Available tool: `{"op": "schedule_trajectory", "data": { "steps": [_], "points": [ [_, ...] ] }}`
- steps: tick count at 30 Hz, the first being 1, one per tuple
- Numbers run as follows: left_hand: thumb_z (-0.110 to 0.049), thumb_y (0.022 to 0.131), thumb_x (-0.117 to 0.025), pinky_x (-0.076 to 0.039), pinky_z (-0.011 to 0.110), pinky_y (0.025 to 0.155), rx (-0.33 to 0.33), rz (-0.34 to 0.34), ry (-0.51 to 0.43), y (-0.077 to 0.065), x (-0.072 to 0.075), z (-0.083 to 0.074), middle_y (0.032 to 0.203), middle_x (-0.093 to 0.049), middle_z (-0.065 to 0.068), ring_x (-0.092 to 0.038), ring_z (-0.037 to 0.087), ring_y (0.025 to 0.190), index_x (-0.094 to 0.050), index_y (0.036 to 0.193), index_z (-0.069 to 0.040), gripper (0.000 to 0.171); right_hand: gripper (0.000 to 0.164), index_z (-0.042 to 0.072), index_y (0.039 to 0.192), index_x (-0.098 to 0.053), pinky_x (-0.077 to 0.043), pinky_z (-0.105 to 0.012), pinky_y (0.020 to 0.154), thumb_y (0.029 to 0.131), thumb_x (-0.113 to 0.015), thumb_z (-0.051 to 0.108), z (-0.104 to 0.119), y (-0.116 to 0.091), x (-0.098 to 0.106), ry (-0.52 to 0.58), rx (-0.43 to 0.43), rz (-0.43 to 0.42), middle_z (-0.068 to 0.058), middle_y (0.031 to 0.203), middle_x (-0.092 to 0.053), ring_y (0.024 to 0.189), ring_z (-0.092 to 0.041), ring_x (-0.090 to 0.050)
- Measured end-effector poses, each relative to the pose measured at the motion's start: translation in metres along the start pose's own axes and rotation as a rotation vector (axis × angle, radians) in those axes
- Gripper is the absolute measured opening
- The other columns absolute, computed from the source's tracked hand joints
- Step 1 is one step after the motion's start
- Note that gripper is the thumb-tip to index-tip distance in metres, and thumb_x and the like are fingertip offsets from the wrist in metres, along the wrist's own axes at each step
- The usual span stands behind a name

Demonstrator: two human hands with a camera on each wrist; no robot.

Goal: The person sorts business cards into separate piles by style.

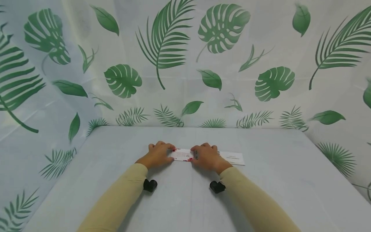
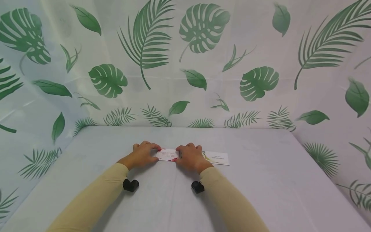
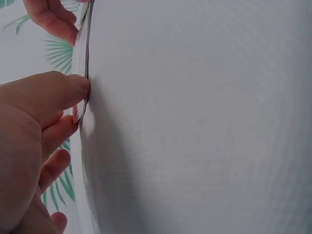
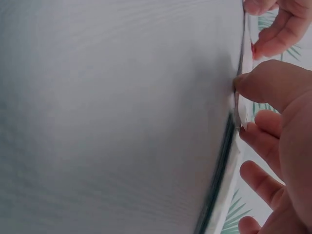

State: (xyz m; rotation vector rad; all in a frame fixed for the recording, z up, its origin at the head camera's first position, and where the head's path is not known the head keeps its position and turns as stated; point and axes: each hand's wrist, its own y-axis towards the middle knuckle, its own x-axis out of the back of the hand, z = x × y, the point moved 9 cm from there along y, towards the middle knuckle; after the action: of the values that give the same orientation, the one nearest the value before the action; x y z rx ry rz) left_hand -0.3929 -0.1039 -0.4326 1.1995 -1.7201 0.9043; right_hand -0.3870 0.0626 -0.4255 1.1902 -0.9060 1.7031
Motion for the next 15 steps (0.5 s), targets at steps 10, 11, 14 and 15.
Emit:
{"op": "schedule_trajectory", "data": {
  "steps": [10,11,14,15],
  "points": [
    [-0.029,0.089,-0.077,-0.026,0.053,0.097,-0.002,0.042,-0.006,0.003,-0.007,-0.002,0.127,-0.061,0.002,-0.043,0.027,0.128,-0.064,0.132,-0.016,0.047,0.048,0.016,0.135,-0.061,-0.029,-0.057,0.101,0.090,-0.071,0.033,-0.004,0.001,-0.007,0.001,0.001,0.027,-0.009,0.140,-0.055,0.132,-0.033,-0.041],
    [-0.029,0.088,-0.077,-0.026,0.053,0.097,-0.005,0.042,-0.012,0.002,-0.007,-0.003,0.129,-0.060,0.003,-0.043,0.027,0.129,-0.064,0.132,-0.016,0.048,0.048,0.016,0.135,-0.061,-0.030,-0.057,0.101,0.090,-0.071,0.032,-0.004,0.001,-0.008,0.002,0.008,0.023,-0.009,0.144,-0.053,0.133,-0.034,-0.040],
    [-0.031,0.088,-0.077,-0.025,0.056,0.098,-0.018,0.009,-0.052,-0.005,-0.005,-0.004,0.137,-0.058,0.004,-0.042,0.028,0.132,-0.062,0.133,-0.014,0.050,0.047,0.013,0.134,-0.061,-0.031,-0.060,0.101,0.091,-0.070,0.031,-0.004,-0.005,-0.007,0.049,0.031,-0.018,-0.010,0.150,-0.047,0.136,-0.036,-0.039],
    [-0.032,0.089,-0.076,-0.025,0.056,0.099,-0.015,-0.008,-0.078,-0.010,-0.004,-0.003,0.139,-0.057,0.004,-0.042,0.029,0.132,-0.062,0.134,-0.015,0.051,0.047,0.012,0.134,-0.061,-0.031,-0.060,0.102,0.092,-0.070,0.030,-0.005,-0.010,-0.006,0.091,0.032,-0.040,-0.011,0.149,-0.048,0.135,-0.036,-0.040]
  ]
}}
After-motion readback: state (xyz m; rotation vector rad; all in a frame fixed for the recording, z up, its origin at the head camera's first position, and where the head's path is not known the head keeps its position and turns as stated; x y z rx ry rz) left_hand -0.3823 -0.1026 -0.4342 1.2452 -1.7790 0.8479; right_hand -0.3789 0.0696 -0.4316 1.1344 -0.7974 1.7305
